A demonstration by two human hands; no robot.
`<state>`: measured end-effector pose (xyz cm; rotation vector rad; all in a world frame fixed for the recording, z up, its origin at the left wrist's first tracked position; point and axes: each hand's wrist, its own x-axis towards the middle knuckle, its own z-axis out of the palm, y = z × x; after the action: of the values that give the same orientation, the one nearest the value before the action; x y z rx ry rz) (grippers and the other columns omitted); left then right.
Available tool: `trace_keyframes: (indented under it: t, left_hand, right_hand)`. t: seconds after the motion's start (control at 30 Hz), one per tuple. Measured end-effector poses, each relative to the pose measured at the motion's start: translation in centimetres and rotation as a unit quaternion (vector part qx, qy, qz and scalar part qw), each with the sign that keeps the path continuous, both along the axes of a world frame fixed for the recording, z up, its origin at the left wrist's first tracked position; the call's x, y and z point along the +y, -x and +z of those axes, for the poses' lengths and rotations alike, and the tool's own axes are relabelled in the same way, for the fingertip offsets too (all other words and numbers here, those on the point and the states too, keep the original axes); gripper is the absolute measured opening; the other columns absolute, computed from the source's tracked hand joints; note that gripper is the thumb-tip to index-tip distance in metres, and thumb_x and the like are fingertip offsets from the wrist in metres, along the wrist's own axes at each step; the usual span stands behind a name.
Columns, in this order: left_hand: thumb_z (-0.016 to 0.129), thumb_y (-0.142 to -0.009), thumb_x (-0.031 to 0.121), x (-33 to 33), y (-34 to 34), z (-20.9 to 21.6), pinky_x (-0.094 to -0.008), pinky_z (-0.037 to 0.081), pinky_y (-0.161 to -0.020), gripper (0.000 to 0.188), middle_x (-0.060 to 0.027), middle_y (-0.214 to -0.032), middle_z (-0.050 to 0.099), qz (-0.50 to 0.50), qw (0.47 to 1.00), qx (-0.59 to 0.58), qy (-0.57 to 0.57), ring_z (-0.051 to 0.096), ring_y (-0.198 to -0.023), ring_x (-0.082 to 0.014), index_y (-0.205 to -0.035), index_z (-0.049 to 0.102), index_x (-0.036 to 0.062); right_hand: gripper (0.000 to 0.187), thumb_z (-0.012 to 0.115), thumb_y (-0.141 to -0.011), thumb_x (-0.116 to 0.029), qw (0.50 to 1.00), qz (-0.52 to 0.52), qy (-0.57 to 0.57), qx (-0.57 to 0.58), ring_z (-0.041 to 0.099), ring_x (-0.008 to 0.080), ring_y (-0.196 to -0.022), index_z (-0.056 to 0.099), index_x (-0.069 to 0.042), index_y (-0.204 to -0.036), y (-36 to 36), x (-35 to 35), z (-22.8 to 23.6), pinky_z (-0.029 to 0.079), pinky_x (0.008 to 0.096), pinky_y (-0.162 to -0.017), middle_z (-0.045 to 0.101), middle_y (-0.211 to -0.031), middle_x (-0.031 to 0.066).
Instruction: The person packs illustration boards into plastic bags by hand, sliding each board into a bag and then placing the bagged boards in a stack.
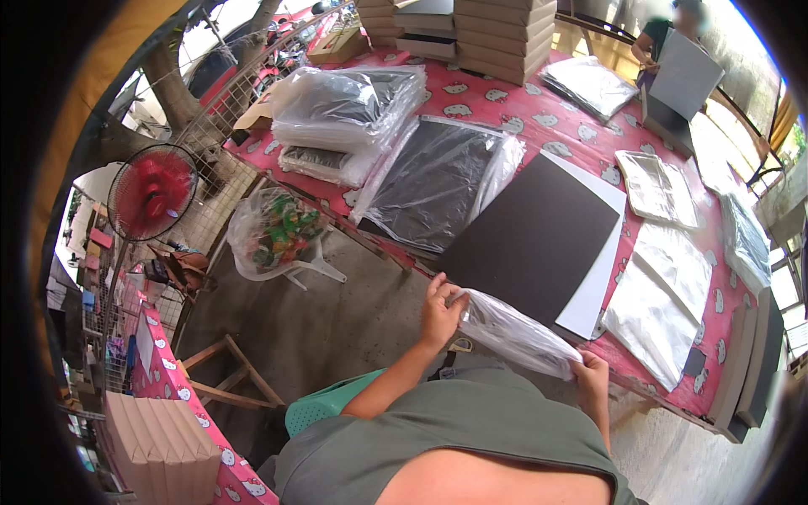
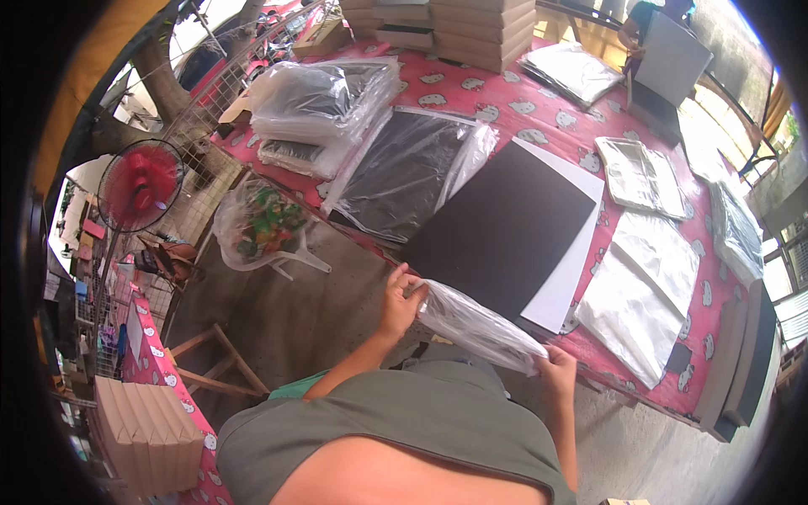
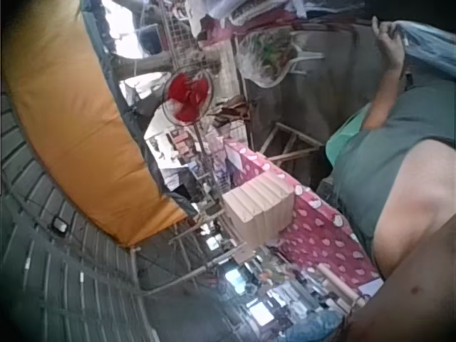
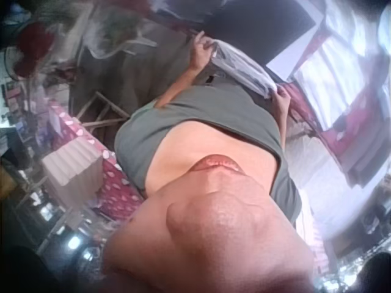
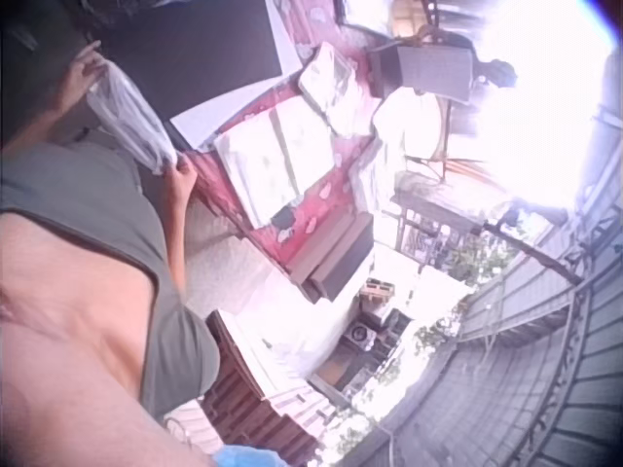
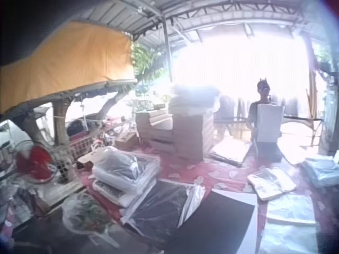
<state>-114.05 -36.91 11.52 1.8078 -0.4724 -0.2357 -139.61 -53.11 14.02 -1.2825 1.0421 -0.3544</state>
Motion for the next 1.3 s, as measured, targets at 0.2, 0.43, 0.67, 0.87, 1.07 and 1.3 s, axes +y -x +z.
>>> trace_keyframes:
  t: [0.2, 0.43, 0.67, 0.87, 1.07, 1.3]
  left_hand:
    - [0.066, -0.076, 0.013, 1.1, -4.3, -0.8, -0.0292, 0.04, -0.066, 0.013, -0.0177, -0.122, 0.044, 0.022, 0.989, -0.142, -0.031, 0.05, -0.095, -0.0201, -0.082, 0.059, 0.0036]
    - [0.061, -0.08, 0.01, 0.3, -8.3, -1.6, -0.0204, 0.032, -0.042, 0.011, 0.0009, -0.073, 0.055, -0.003, 0.995, 0.1, 0.002, 0.04, -0.051, -0.0035, -0.084, 0.054, 0.0018]
    - [0.06, -0.08, 0.009, 2.5, -6.6, 9.4, -0.0182, 0.032, -0.044, 0.012, 0.0043, -0.061, 0.05, -0.223, 0.949, 0.134, 0.178, 0.038, -0.048, -0.0011, -0.071, 0.052, 0.0092]
    - [0.062, -0.08, 0.013, -2.3, -8.1, 13.7, -0.0164, 0.034, -0.039, 0.006, 0.004, -0.063, 0.053, -0.229, 0.943, 0.197, 0.141, 0.042, -0.048, -0.0011, -0.078, 0.057, 0.0085]
    - [0.063, -0.078, 0.01, 0.3, -5.0, 6.6, -0.0173, 0.037, -0.039, 0.01, 0.0018, -0.072, 0.057, -0.168, 0.919, 0.33, 0.139, 0.048, -0.054, -0.0022, -0.083, 0.056, 0.0048]
    - [0.059, -0.081, 0.013, -0.4, -3.6, 15.3, -0.0246, 0.047, -0.071, 0.026, -0.0051, -0.089, 0.057, -0.263, 0.851, 0.283, 0.357, 0.057, -0.078, -0.0127, -0.103, 0.051, 0.0014]
  right_hand:
    - [0.014, 0.062, -0.074, -0.006, 0.998, 0.043, 0.039, -0.002, 0.05, 0.0067, -0.054, 0.051, -0.001, -0.082, -3.6, 2.9, 0.0, 0.041, 0.0217, -0.047, 0.054, -0.067, 0.0031]
    - [0.019, 0.061, -0.075, -0.001, 0.994, 0.025, 0.06, -0.088, 0.052, 0.0068, -0.063, 0.045, -0.003, -0.084, -6.5, 4.2, -4.2, 0.042, 0.0205, -0.054, 0.054, -0.071, 0.0029]
    - [0.028, 0.063, -0.072, -0.001, 0.976, -0.03, 0.054, -0.208, 0.056, 0.0107, -0.073, 0.056, -0.001, -0.099, -3.0, 1.4, 8.0, 0.044, 0.0221, -0.065, 0.06, -0.08, 0.0054]
    - [0.024, 0.064, -0.074, -0.011, 0.986, -0.027, 0.118, -0.118, 0.055, 0.0099, -0.07, 0.061, 0.007, -0.089, -4.6, -2.8, 14.3, 0.044, 0.0212, -0.065, 0.062, -0.079, 0.0082]
    - [0.02, 0.063, -0.072, -0.001, 0.985, -0.056, 0.007, -0.161, 0.058, 0.0115, -0.071, 0.06, 0.005, -0.091, -1.9, 0.1, 10.0, 0.047, 0.0233, -0.066, 0.063, -0.081, 0.0089]
    - [0.038, 0.058, -0.075, 0.003, 0.932, -0.112, -0.04, -0.342, 0.059, 0.0177, -0.081, 0.049, 0.003, -0.111, -0.1, -0.4, 14.9, 0.048, 0.0282, -0.073, 0.06, -0.09, 0.0137]
